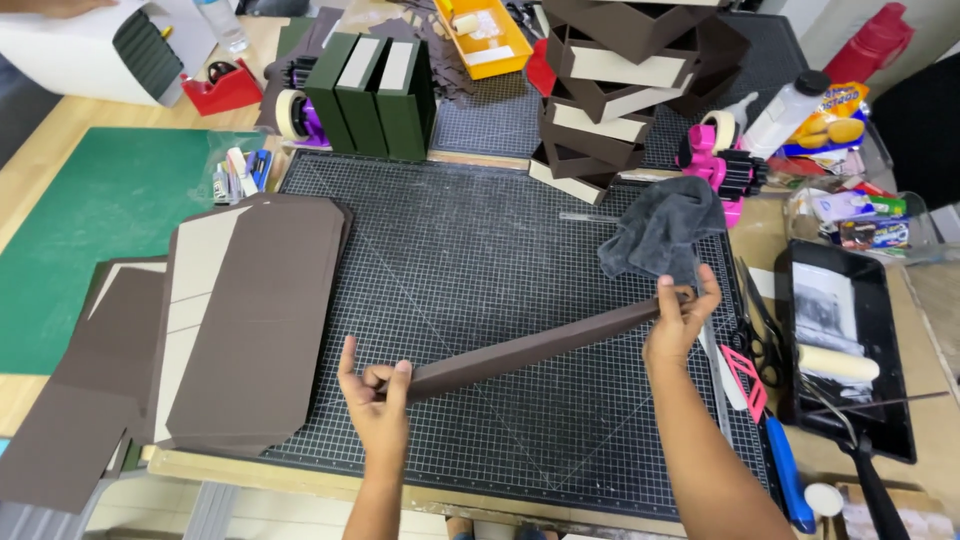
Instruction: The person uses a red squeegee to smooth down the edges of a brown folder, then applies adhesive using a roller to the edge of the folder's inner panel.
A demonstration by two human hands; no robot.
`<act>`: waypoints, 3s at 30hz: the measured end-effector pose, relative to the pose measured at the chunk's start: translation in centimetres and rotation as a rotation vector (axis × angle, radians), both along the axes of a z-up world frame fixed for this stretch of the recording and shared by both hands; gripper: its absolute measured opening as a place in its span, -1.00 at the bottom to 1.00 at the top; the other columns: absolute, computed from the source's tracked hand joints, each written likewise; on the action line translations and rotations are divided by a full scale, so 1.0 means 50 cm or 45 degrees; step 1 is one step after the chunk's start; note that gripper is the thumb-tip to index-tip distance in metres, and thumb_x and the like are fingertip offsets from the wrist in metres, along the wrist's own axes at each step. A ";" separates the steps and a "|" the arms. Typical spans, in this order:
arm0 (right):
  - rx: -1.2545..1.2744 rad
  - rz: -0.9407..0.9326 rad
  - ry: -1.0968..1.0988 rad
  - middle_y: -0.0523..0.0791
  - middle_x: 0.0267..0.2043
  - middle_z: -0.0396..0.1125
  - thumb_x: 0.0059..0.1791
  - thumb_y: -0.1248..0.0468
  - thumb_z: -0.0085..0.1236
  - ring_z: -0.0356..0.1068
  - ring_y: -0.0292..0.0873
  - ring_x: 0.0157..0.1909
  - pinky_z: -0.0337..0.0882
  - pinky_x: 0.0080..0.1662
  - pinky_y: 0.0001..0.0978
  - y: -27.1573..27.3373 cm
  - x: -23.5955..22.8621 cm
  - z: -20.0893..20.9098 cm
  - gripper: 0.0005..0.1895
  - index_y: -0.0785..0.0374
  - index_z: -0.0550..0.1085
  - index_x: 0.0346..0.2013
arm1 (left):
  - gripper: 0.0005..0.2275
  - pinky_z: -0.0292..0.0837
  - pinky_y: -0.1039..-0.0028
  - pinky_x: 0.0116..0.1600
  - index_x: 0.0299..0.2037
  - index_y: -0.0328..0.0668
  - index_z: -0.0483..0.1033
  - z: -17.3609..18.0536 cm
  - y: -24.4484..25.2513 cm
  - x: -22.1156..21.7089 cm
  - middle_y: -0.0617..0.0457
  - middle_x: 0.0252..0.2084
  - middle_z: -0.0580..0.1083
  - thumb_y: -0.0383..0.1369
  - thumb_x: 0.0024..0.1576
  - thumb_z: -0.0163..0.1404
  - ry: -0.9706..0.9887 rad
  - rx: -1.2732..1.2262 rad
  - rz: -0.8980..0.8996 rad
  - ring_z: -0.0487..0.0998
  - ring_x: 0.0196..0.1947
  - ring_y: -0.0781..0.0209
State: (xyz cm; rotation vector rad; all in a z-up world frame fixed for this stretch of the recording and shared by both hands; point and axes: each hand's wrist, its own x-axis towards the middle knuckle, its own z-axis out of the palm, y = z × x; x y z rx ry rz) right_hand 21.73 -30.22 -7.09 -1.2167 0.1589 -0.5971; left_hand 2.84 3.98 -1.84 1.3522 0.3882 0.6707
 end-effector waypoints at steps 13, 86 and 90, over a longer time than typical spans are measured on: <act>-0.253 0.008 0.039 -0.30 -0.32 0.22 0.09 0.23 0.25 0.24 -0.34 -0.21 0.25 -0.01 -0.45 -0.011 -0.022 -0.005 -0.39 -0.02 0.15 0.34 | 0.03 0.50 -0.29 0.01 0.42 -0.36 0.18 0.219 -0.186 0.228 -0.46 0.06 0.52 0.19 -0.19 0.25 0.247 0.992 -1.305 0.59 0.04 -0.45; -1.805 -0.111 0.382 -0.06 -0.16 0.43 0.04 0.02 0.13 0.53 0.13 -0.23 0.54 -0.31 -0.03 0.233 -0.309 0.180 -0.44 -0.09 0.40 0.36 | -0.04 0.63 0.27 -0.21 0.46 -0.19 0.21 0.091 -0.079 0.289 -0.19 -0.15 0.63 -0.23 -0.21 0.44 0.581 0.911 -1.836 0.68 -0.17 -0.12; -1.713 -0.037 0.347 -0.09 -0.18 0.45 0.04 0.08 0.14 0.54 0.12 -0.23 0.55 -0.33 -0.05 0.257 -0.307 0.190 -0.42 -0.12 0.37 0.39 | -0.01 0.64 0.19 -0.19 0.46 -0.22 0.18 0.121 -0.025 0.268 -0.22 -0.16 0.63 -0.22 -0.24 0.46 0.588 0.971 -1.831 0.69 -0.16 -0.16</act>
